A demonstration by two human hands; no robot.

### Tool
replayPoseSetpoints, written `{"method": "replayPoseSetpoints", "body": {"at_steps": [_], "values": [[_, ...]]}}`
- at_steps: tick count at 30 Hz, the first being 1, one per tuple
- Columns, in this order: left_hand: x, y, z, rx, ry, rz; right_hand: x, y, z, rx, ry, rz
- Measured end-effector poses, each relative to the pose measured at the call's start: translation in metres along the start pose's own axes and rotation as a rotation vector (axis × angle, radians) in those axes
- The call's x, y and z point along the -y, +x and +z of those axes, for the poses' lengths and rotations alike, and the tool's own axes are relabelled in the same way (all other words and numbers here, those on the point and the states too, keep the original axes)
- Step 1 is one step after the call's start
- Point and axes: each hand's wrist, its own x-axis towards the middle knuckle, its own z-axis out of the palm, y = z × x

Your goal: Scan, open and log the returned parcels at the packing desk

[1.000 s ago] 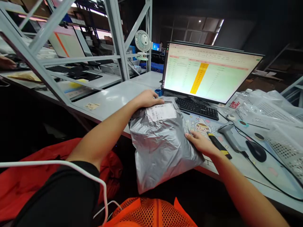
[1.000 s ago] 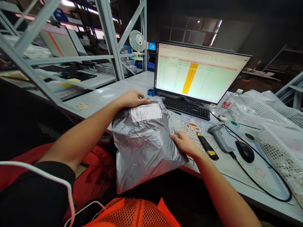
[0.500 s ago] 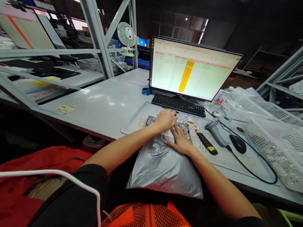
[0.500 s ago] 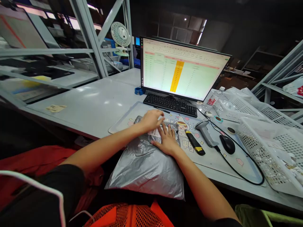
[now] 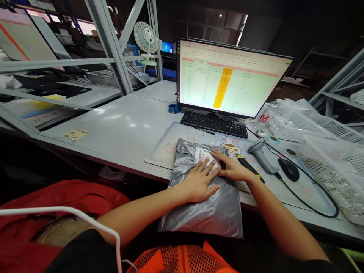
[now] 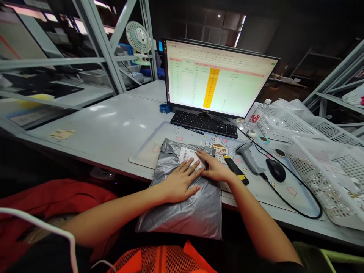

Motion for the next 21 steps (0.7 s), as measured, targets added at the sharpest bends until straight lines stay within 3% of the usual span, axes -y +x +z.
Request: {"method": "replayPoseSetpoints", "body": {"at_steps": [2, 4, 6, 8, 11, 13, 17, 21], "values": [[-0.002, -0.001, -0.002, -0.005, 0.019, 0.015, 0.0, -0.011, -0.013, -0.136, -0.018, 0.048], [-0.005, -0.001, -0.005, -0.003, 0.043, 0.034, -0.006, -0.024, -0.03, -0.337, -0.095, 0.183], [-0.01, 0.002, -0.012, 0.022, 0.078, 0.044, -0.018, -0.038, -0.052, -0.538, -0.256, 0.402], [-0.017, 0.007, -0.02, 0.068, 0.129, 0.034, -0.032, -0.052, -0.074, -0.629, -0.447, 0.647], [-0.031, 0.015, -0.031, 0.125, 0.185, 0.035, -0.046, -0.069, -0.09, -0.558, -0.585, 0.933], [-0.041, 0.016, -0.031, 0.128, 0.143, 0.074, -0.051, -0.076, -0.088, -0.475, -0.601, 1.02], [-0.052, 0.009, -0.014, 0.127, 0.005, 0.157, -0.054, -0.078, -0.071, -0.397, -0.625, 1.019], [-0.05, 0.003, 0.005, 0.094, 0.036, 0.185, -0.055, -0.066, -0.071, -0.4, -0.62, 0.989]]}}
